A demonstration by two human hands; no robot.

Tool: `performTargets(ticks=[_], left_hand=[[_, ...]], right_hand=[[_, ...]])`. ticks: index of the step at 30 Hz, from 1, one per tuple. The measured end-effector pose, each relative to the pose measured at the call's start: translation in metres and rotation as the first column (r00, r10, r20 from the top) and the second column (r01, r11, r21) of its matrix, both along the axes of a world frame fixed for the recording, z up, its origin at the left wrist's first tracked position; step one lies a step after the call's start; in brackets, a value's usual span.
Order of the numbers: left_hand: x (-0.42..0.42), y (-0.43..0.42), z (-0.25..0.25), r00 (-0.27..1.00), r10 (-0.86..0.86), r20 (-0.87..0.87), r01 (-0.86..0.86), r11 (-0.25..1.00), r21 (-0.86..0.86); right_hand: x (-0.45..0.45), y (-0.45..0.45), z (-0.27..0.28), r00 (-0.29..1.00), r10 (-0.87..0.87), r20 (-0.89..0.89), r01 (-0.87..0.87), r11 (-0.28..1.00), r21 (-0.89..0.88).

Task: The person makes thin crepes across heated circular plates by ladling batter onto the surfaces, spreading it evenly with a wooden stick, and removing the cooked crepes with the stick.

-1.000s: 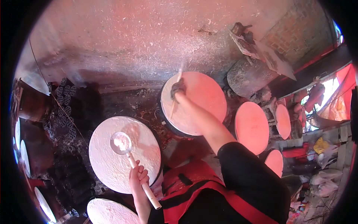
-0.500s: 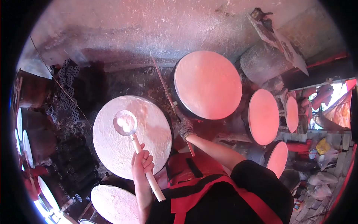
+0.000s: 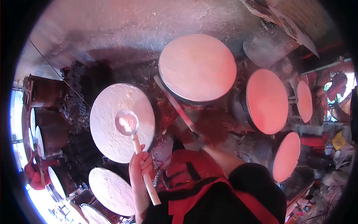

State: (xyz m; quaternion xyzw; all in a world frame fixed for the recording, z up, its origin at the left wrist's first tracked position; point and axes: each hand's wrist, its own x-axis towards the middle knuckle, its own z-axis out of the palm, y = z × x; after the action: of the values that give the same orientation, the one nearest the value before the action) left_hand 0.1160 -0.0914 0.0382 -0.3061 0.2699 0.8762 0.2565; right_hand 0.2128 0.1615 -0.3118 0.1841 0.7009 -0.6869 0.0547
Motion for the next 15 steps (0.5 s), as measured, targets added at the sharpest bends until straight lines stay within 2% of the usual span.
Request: performTargets(ticks=[1,2,3,4,5,7,8,10,11,12,15], left_hand=[[0.009,0.008,0.000,1.000,-0.006,-0.002,0.006,0.999,0.043],[0.019,0.015,0.000,1.000,-0.017,-0.006,0.017,0.996,0.084],[0.028,0.024,-0.001,0.999,-0.039,-0.009,0.039,0.996,0.084],[0.037,0.033,-0.001,0.998,-0.057,-0.008,0.057,0.994,0.091],[0.047,0.043,-0.001,0.997,-0.080,-0.002,0.080,0.992,0.097],[0.065,0.061,-0.005,0.990,-0.142,0.002,0.140,0.979,0.150],[0.072,0.070,-0.010,0.988,-0.155,0.024,0.147,0.967,0.207],[0.090,0.092,-0.015,0.972,-0.216,0.089,0.178,0.932,0.315],[0.099,0.106,-0.009,0.962,-0.224,0.154,0.154,0.915,0.372],[0.105,0.118,-0.010,0.950,-0.264,0.167,0.177,0.894,0.411],[0.115,0.134,-0.009,0.920,-0.342,0.192,0.203,0.833,0.514]], right_hand=[[0.051,0.021,-0.075,0.991,-0.113,0.074,0.135,0.853,-0.505],[0.096,0.047,-0.043,0.991,0.047,0.123,-0.035,0.994,-0.103],[0.139,0.069,-0.020,0.960,0.163,0.230,-0.220,0.942,0.253],[0.177,0.084,0.006,0.918,0.215,0.334,-0.359,0.810,0.465],[0.215,0.094,0.037,0.899,0.209,0.384,-0.413,0.696,0.587],[0.281,0.104,0.109,0.967,0.108,0.231,-0.250,0.568,0.784],[0.302,0.107,0.137,0.934,0.020,0.357,-0.302,0.579,0.757],[0.356,0.106,0.176,0.782,-0.164,0.602,-0.380,0.640,0.668],[0.380,0.107,0.172,0.850,-0.215,0.481,-0.286,0.579,0.764],[0.402,0.112,0.173,0.845,-0.276,0.459,-0.239,0.573,0.784],[0.361,0.123,0.246,0.789,-0.386,0.478,-0.157,0.625,0.765]])
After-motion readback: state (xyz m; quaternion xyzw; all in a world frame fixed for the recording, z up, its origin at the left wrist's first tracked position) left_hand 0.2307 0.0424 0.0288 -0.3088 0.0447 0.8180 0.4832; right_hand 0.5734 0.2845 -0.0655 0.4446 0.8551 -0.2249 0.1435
